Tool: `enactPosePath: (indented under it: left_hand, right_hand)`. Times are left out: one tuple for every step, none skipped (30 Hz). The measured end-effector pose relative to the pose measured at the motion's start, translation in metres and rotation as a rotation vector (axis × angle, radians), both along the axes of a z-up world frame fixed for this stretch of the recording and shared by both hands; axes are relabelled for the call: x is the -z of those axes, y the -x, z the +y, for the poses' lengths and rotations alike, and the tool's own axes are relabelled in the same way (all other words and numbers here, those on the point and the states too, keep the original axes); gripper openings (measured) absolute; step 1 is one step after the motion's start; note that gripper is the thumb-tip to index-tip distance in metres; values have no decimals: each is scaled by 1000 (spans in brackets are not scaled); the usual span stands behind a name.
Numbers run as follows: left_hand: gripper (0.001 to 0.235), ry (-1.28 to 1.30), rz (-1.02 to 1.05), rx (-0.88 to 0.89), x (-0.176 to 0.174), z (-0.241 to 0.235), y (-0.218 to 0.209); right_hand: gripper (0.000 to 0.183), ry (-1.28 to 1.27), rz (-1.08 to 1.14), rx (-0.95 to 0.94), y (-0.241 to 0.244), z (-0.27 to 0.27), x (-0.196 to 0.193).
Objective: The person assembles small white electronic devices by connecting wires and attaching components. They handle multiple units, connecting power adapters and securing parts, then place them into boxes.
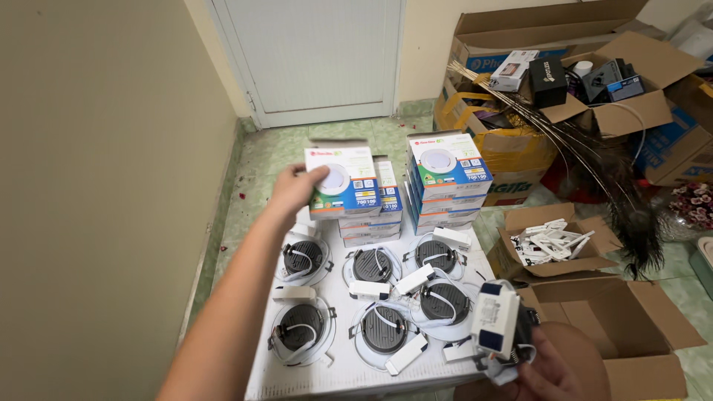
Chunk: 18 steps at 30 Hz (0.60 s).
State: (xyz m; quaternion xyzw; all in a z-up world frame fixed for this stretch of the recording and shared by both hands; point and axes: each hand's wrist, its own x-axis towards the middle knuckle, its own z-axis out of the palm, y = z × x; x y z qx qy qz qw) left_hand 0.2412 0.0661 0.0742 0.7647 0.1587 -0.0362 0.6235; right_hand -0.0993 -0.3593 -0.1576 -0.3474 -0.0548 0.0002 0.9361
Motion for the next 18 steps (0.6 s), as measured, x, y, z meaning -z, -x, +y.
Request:
enactPosePath:
  left_hand:
    - [67,0,0,0,-17,1,20]
    - [75,16,-38,42,-34,2,40]
    - [89,33,-77,85,-51,4,61]
    - [89,33,-76,85,-52,4,76]
    - [87,52,-115,165,-53,5,91]
    - [87,71,-154,246,-53,6,106]
    - [87,71,-153,242,-45,6,117]
    - [92,50,-124,286,-36,6,128]
    - [99,30,-96,330,-28,6,139]
    - [99,30,-95,326,-20,7,149]
    - [88,42,-82,374,-13,7,157]
    - [78,54,-68,421,-5,6,166]
    - [78,57,-68,422,-2,5,174]
    - [63,70,-98,482,1,4,181]
    - [49,81,-131,541,3,3,188]
    - [49,83,-134,541,0,0,194]
    - [57,44,-83,562,-4,-3,199]
    - [73,4,-33,582,-7,-5,205]
  right_hand:
    - [84,0,0,0,2,-7,17]
    - [82,-55,-1,13,3,-14,33]
    - [80,-109,-2,26,5,-20,49]
    - [80,-110,-1,26,1,-5,15]
    - [72,-137,-111,-44,-4,11,-20]
    - [72,-167,-221,-117,-9,26,-54]
    - [72,-167,-219,-120,-11,36,-71]
    - [77,-199,-236,-131,-13,46,-88]
    - [84,-230,-254,-143,-15,56,-105]
    - [84,-230,-253,-146,-14,56,-105]
    - [80,-122,-161,-132,-15,55,-106]
    - [78,-14,-68,-119,-16,54,-107]
    - [78,-11,-68,-118,-18,66,-116]
    - [80,-27,-151,-119,-19,78,-124]
    - [82,-43,-237,-121,-23,90,-132]
    - [82,-40,-239,-122,-24,95,-147]
    - [82,27,-233,-196,-25,101,-162]
    - [82,94,-229,-271,-26,107,-176]
